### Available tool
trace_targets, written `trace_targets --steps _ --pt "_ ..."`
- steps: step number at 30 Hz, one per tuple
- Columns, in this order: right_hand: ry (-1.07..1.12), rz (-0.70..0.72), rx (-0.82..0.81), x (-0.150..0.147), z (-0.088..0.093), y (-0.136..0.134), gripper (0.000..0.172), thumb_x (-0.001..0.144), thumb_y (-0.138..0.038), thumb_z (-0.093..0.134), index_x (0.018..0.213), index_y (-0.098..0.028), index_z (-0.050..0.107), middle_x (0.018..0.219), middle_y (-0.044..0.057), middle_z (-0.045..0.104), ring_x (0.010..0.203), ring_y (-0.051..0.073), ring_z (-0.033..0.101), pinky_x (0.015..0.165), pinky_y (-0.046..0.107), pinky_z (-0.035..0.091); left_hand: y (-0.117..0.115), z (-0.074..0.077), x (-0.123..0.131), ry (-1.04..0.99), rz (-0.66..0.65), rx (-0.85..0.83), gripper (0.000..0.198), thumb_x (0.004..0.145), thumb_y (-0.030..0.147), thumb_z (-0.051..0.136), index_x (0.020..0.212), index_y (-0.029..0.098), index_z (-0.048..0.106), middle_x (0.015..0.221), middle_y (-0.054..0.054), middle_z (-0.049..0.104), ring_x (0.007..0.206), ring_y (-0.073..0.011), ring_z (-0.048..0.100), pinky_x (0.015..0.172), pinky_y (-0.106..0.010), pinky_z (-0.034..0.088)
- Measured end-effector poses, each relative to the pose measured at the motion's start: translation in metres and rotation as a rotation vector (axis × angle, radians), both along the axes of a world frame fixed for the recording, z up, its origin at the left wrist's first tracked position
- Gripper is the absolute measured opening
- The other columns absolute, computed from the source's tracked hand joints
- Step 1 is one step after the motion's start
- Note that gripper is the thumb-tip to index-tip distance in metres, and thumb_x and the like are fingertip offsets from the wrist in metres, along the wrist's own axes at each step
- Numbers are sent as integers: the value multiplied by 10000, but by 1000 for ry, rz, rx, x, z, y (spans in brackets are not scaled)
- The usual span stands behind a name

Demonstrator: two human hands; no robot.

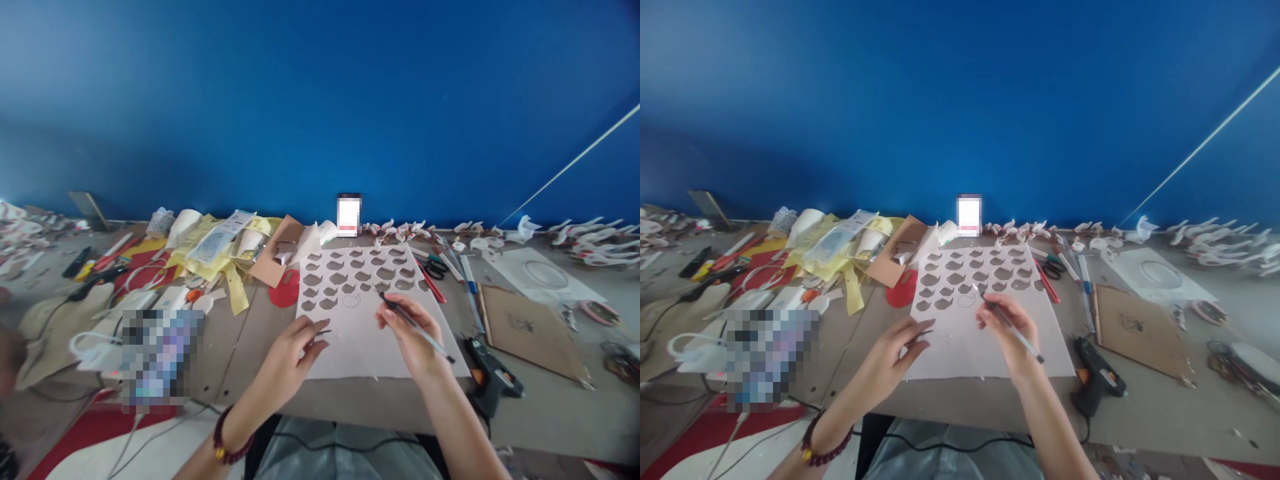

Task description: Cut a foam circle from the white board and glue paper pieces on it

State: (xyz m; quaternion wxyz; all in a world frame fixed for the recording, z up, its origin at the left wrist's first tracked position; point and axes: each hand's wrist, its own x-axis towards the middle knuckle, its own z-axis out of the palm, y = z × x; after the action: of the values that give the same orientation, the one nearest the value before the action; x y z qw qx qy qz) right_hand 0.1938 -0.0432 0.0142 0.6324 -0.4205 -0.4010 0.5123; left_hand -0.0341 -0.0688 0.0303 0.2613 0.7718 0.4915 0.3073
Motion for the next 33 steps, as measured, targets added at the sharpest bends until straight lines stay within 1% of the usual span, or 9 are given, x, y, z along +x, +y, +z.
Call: trace_targets --steps 2,5,8,11,15,20,25,30,33 --pt "-69 136 -27 5 0 -22 219 717 -348 741 878 -214 674 663 19 649 578 160 599 578 314 497 -11 -4 -5 -150 57 -46 328 905 319 511 1205 216 597 839 -31 575 692 -124 584 632 -235 521" --pt "-259 326 -114 12 -13 -55 180 802 -369 661 847 -199 701 625 31 640 558 155 593 529 266 471 -25 -13 -6 -383 165 -172 408 871 343 559 1260 225 532 795 -1 548 615 -102 553 549 -217 521" --pt "-418 294 -98 17 -29 -78 178 830 -364 628 858 -215 722 826 74 693 757 202 642 682 298 506 -34 -21 1 -540 269 -261 352 821 355 619 1132 211 539 719 32 532 581 -104 555 526 -222 524" --pt "-412 244 -34 17 -36 -89 225 853 -387 590 945 -239 732 960 90 705 898 240 636 790 335 492 -38 -23 10 -521 291 -294 210 789 354 645 886 183 571 735 7 585 619 -117 580 527 -211 510" --pt "-115 261 -16 9 -28 -89 404 929 -464 410 971 -220 730 893 95 714 776 224 638 657 322 490 -38 -18 18 -468 259 -313 165 755 315 668 811 168 617 759 -21 641 658 -128 597 559 -202 493" --pt "101 323 -51 0 -19 -87 244 904 -388 505 923 -210 671 776 49 671 691 178 609 583 264 442 -40 -14 22 -528 200 -394 147 695 262 716 791 163 664 736 -26 684 683 -142 631 615 -204 496" --pt "30 336 -115 4 -28 -90 239 896 -403 518 930 -197 635 844 55 618 721 167 571 593 258 425 -45 -12 30 -497 155 -389 99 675 213 739 750 165 697 708 -20 702 669 -139 638 657 -203 497" --pt "-42 449 -174 3 -26 -95 456 941 -530 305 1062 -212 608 788 53 598 697 183 540 608 293 410 -58 -17 42 -476 107 -381 96 706 247 733 747 165 703 686 -24 706 631 -141 647 608 -192 494" --pt "-69 512 -197 -2 -24 -101 492 951 -518 238 1067 -216 608 761 56 614 707 195 549 620 302 400 -70 -21 44 -484 83 -387 160 756 314 696 771 155 693 630 -28 690 546 -136 636 544 -191 484"
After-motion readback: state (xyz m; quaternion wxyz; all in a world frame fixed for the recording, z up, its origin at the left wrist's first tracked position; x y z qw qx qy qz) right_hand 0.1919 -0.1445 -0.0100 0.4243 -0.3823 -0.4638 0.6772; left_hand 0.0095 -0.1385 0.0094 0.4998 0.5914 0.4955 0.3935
